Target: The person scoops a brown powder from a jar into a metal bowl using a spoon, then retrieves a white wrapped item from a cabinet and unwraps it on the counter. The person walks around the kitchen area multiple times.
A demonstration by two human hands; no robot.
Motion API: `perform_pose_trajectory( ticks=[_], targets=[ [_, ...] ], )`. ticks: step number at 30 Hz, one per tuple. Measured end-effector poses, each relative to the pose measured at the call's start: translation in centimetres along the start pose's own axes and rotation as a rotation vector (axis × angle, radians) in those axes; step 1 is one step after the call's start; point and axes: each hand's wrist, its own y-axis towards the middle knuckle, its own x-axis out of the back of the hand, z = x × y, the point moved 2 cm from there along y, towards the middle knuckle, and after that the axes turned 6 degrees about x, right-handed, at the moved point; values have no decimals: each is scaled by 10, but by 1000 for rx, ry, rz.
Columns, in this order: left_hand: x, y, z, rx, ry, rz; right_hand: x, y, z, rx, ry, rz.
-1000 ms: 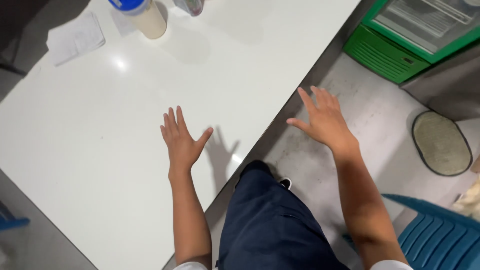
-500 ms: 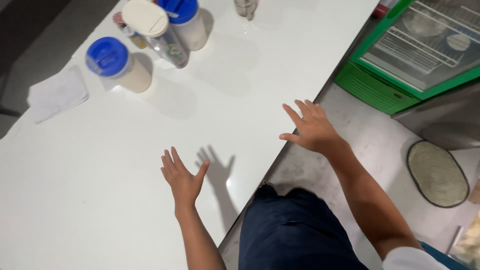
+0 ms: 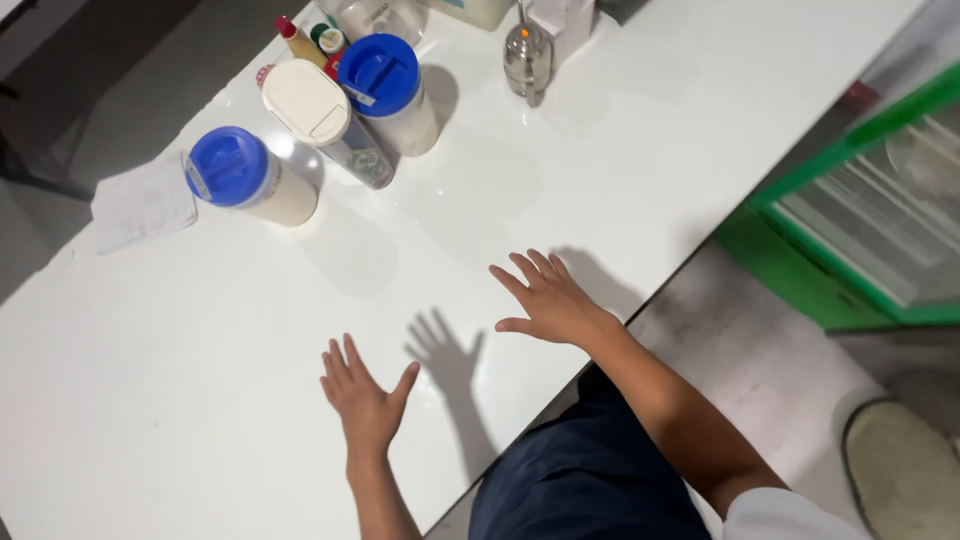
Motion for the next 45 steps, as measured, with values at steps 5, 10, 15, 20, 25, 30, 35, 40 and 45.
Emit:
perform_pose_trajectory(
  ticks=[5,10,15,20,25,30,35,40,45],
  targets=[
    [-36,-6,-47,181,71,7,39,-2,-102,-3,61,10],
    [-48,3,-121,252,104,60,72,7,-189,-96,77,38],
    [-57,9,-154,250,135,1,71,23,-221,-7,104,-61],
    [-61,-13,-153,354,168,27,67,23,-207,39,133,101],
    [-57,-26,-156,411,138,-13,67,21,-186,94,94,192],
    [-36,-58,-149,392,93,-106,69,22,-148,148,28,231],
    [-16,-143,-101,507,76,-218,48,19,-78,300,-22,210],
    [-12,-268,-37,631,43,-332,-13,-17,10,534,-81,152],
    [-28,-393,39,886,65,-354,-70,-73,114,834,-125,269]
  ],
)
